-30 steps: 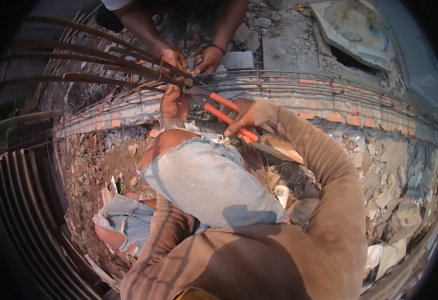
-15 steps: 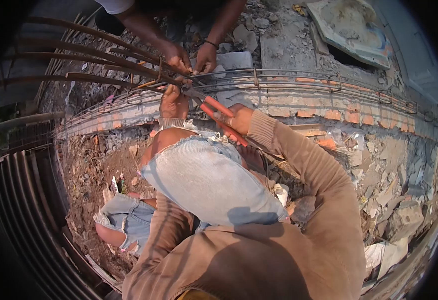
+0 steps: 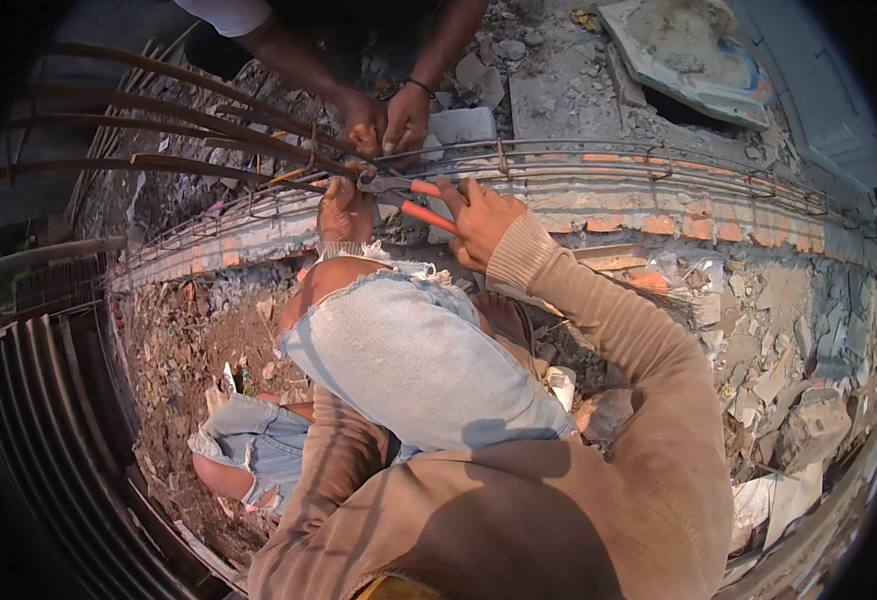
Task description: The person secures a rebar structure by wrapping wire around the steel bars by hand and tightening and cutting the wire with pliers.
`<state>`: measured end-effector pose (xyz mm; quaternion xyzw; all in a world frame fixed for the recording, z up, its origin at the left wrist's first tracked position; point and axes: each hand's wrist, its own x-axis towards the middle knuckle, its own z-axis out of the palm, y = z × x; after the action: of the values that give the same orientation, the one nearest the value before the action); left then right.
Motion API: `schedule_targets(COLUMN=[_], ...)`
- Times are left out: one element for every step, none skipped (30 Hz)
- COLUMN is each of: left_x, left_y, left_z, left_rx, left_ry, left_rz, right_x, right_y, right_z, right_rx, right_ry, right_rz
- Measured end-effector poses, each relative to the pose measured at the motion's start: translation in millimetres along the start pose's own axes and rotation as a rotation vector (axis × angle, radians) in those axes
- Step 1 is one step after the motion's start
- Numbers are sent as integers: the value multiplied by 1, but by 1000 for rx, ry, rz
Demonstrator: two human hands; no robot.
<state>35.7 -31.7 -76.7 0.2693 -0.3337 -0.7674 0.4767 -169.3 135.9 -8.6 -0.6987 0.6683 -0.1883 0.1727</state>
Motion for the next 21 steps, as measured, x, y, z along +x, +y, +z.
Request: schedule_targets(left_x=[0, 0, -2, -3, -3, -1, 0, 1, 3, 3, 3, 2, 3, 4, 2, 2, 3, 2, -1, -1, 0], left_y=[0, 1, 2, 3, 4, 4, 4, 4, 4, 4, 3, 1, 2, 3, 4, 4, 4, 4, 5, 4, 1], left_z=[0, -1, -1, 0, 0, -2, -4, -6, -7, -8, -9, -7, -5, -3, -2, 0, 2, 2, 2, 3, 0], left_rx=[4, 5, 10, 15, 17, 22, 26, 28, 31, 35, 35, 26, 20, 25, 13, -3, -9, -10, -10, -13, -26], left_ry=[36, 37, 37, 36, 36, 37, 40, 43, 21, -3, -6, -44, -85, -98, -80, -59, -62, -71, -79, -77, -87], left_rz=[-3, 1, -6, -15, -18, -29, -41, -40, -38, -39, -36, -17, -2, -6, -20, -30, -27, -31, -36, -36, -23], right_x=[-2, -2, -2, -2, -3, -1, 4, 8, 12, 15, 18, 18, 15, 14, 11, 11, 12, 14, 16, 18, 19], right_y=[-2, -3, -5, -5, -5, -1, 5, 10, 8, 4, 3, 11, 22, 30, 31, 24, 29, 27, 25, 28, 27], right_z=[2, 4, 6, 8, 11, 16, 21, 25, 19, 10, 4, 8, 19, 34, 53, 63, 66, 60, 53, 56, 53], right_rx=[-283, -417, -413, -396, -380, -379, -139, 102, 102, 462, 822, 820, 1345, 1880, 1887, 1816, 1701, 1583, 1465, 1385, 1304], right_ry=[319, 363, 363, 305, 247, 248, 51, -146, -147, -398, -644, -639, -823, -984, -971, -817, -779, -746, -719, -667, -615], right_rz=[-134, -128, -130, -76, -20, -16, 30, 72, 65, 225, 388, 386, 384, 352, 352, 380, 390, 402, 418, 411, 404])
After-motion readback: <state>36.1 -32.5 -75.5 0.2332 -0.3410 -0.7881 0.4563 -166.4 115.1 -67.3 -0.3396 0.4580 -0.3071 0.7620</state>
